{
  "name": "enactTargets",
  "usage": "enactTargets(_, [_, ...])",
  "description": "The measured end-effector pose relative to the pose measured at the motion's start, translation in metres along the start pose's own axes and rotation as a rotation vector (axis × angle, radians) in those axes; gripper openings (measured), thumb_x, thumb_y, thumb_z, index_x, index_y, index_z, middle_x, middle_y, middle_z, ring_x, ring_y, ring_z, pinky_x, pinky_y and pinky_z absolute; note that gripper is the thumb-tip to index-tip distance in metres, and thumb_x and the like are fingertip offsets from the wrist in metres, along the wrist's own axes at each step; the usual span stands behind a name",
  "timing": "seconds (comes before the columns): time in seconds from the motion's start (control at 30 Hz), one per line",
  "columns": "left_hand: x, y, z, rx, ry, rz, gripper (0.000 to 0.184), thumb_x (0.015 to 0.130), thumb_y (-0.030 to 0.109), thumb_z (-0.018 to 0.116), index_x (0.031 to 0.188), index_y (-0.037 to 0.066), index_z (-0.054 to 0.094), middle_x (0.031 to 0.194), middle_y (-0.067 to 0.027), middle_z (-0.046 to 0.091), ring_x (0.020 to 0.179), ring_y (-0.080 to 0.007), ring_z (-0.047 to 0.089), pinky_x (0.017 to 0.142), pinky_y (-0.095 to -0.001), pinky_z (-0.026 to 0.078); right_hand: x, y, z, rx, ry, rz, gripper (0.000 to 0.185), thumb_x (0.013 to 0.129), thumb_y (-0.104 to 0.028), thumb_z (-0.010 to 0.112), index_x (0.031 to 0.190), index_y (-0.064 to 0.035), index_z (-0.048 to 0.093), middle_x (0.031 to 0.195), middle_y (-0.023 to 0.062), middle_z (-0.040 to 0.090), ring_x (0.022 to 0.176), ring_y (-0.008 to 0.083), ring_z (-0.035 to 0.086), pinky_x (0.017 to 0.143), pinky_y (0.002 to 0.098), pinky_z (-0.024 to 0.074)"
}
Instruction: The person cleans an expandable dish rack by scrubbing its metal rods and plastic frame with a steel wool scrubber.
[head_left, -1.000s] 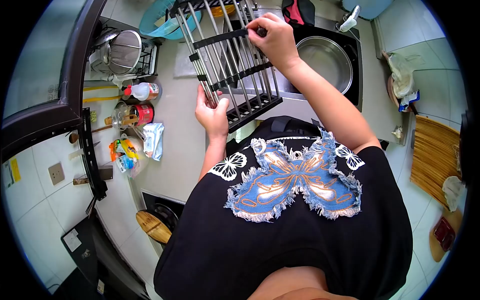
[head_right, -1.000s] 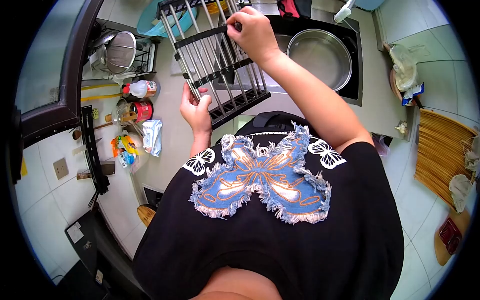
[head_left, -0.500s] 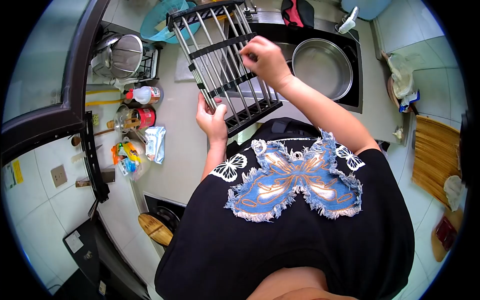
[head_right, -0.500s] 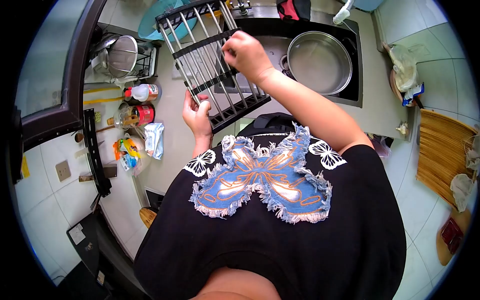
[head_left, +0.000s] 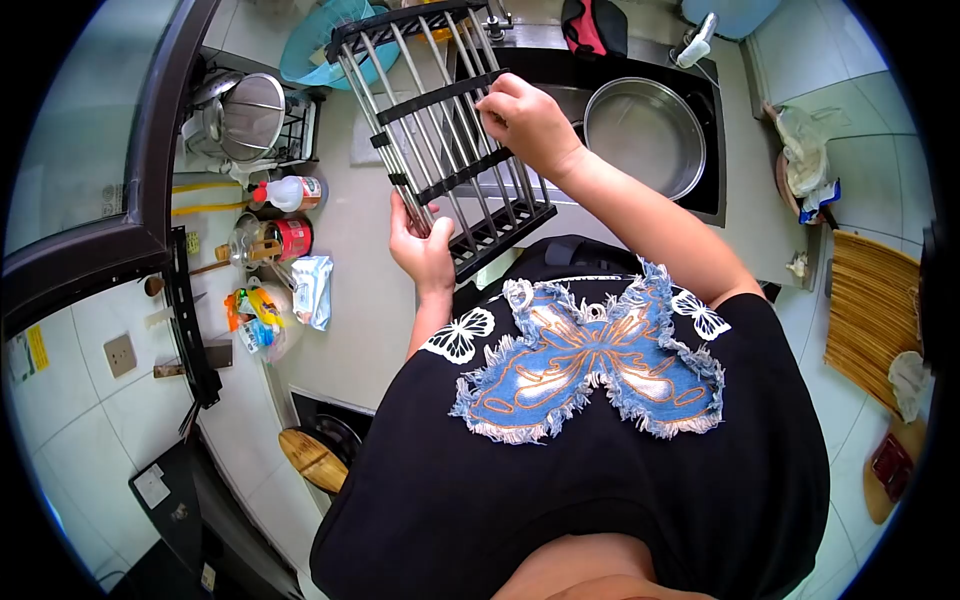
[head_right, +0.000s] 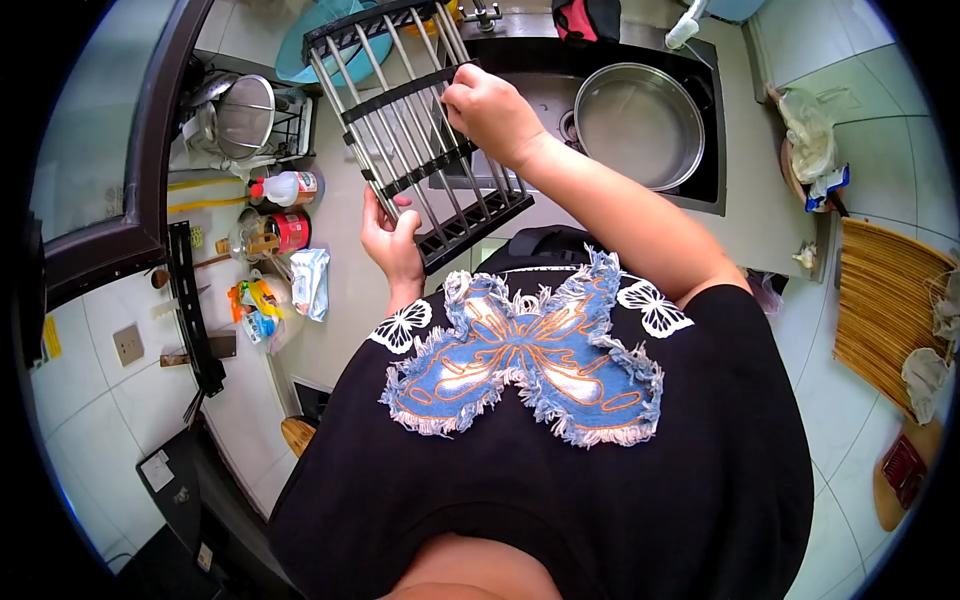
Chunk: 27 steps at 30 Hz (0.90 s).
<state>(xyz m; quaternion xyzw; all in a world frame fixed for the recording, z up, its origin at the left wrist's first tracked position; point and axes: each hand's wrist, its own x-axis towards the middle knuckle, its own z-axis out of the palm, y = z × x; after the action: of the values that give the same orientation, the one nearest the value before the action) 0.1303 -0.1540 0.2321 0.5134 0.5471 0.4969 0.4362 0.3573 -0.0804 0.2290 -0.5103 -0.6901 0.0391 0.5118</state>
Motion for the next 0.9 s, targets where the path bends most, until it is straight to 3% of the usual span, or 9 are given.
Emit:
enactTargets(0.1, [-0.002,-0.001,-0.002,0.002,0.014,-0.032,0.079,0.077,-0.003,0.063,0.153,-0.006,0.042,0.104,-0.0031,0.064,0.082,-0.0064,0.06,0.074,-0.022,0.052,0.014,-0.005,-0.009,0.088,0.151,0.052,0.01,0.08,-0.003,0.077,0.089,-0.0048,0.073,0.09,0.0094,0.066,0.077,0.0271,0.069,0.072,0.034,0.0576])
enactTargets(0.2, [-0.004,0.005,0.004,-0.034,-0.004,0.012,0.071,0.077,-0.005,0.058,0.148,-0.004,0.048,0.099,-0.004,0.061,0.077,-0.005,0.055,0.068,-0.019,0.044,0.026,-0.006,-0.011,0.098,0.166,0.1,0.009,0.081,-0.005,0.076,0.089,-0.0035,0.072,0.093,0.011,0.067,0.079,0.0297,0.069,0.075,0.0365,0.0581])
enactTargets(0.27, [-0.004,0.006,0.005,-0.021,-0.025,0.001,0.079,0.077,-0.003,0.063,0.153,-0.007,0.041,0.106,-0.0039,0.064,0.086,-0.0069,0.061,0.078,-0.0224,0.053,0.022,-0.006,-0.005,0.088,0.152,0.113,0.009,0.082,-0.005,0.076,0.089,-0.0035,0.072,0.093,0.0112,0.067,0.08,0.0305,0.069,0.076,0.0373,0.0585])
enactTargets(0.33, [-0.003,0.003,0.007,-0.03,-0.004,0.035,0.08,0.077,-0.003,0.064,0.153,-0.007,0.04,0.108,-0.004,0.064,0.088,-0.0079,0.062,0.08,-0.0232,0.053,0.017,-0.008,0.0,0.062,0.163,0.1,0.01,0.082,-0.002,0.076,0.091,-0.0024,0.071,0.09,0.0115,0.066,0.077,0.029,0.068,0.071,0.036,0.0568])
enactTargets(0.5, [-0.005,-0.001,0.007,-0.023,0.013,0.046,0.081,0.077,-0.002,0.065,0.153,-0.008,0.039,0.11,-0.0039,0.063,0.094,-0.0106,0.062,0.085,-0.0256,0.053,0.003,-0.009,0.003,0.032,0.033,0.17,0.009,0.083,-0.005,0.075,0.092,-0.0032,0.072,0.09,0.0113,0.065,0.08,0.0294,0.068,0.075,0.0374,0.0565])
enactTargets(0.6, [-0.003,-0.007,0.007,-0.042,0.061,0.042,0.079,0.077,-0.002,0.064,0.152,-0.006,0.041,0.107,-0.0035,0.063,0.088,-0.0092,0.061,0.08,-0.0241,0.053,-0.003,-0.01,-0.001,0.163,0.011,0.343,0.013,0.083,-0.008,0.075,0.096,-0.0074,0.074,0.092,0.009,0.065,0.084,0.0284,0.067,0.079,0.0375,0.0551])
enactTargets(0.73, [-0.003,-0.001,0.003,-0.077,0.033,0.025,0.071,0.078,-0.002,0.063,0.146,-0.004,0.047,0.1,-0.0024,0.06,0.08,-0.0061,0.058,0.072,-0.0214,0.05,-0.008,-0.013,-0.005,0.051,0.052,0.257,0.018,0.083,-0.014,0.078,0.1,-0.0104,0.073,0.097,0.0088,0.064,0.101,0.03,0.063,0.091,0.0402,0.0515])
enactTargets(0.8, [-0.002,0.003,0.005,-0.092,0.032,0.045,0.068,0.078,-0.002,0.062,0.144,-0.004,0.049,0.099,-0.0021,0.06,0.078,-0.0053,0.057,0.07,-0.0207,0.049,-0.014,-0.028,-0.006,0.02,0.064,0.269,0.019,0.083,-0.015,0.078,0.101,-0.0108,0.072,0.098,0.0089,0.064,0.101,0.0303,0.063,0.09,0.0403,0.052])
enactTargets(0.9, [-0.002,0.01,0.01,-0.087,0.066,0.072,0.051,0.078,-0.003,0.057,0.129,-0.002,0.056,0.093,-0.0018,0.056,0.073,-0.0054,0.052,0.065,-0.0197,0.043,-0.016,-0.022,-0.004,0.009,0.083,0.287,0.021,0.083,-0.014,0.078,0.103,-0.0104,0.073,0.098,0.0084,0.066,0.097,0.0287,0.065,0.086,0.0385,0.0541])
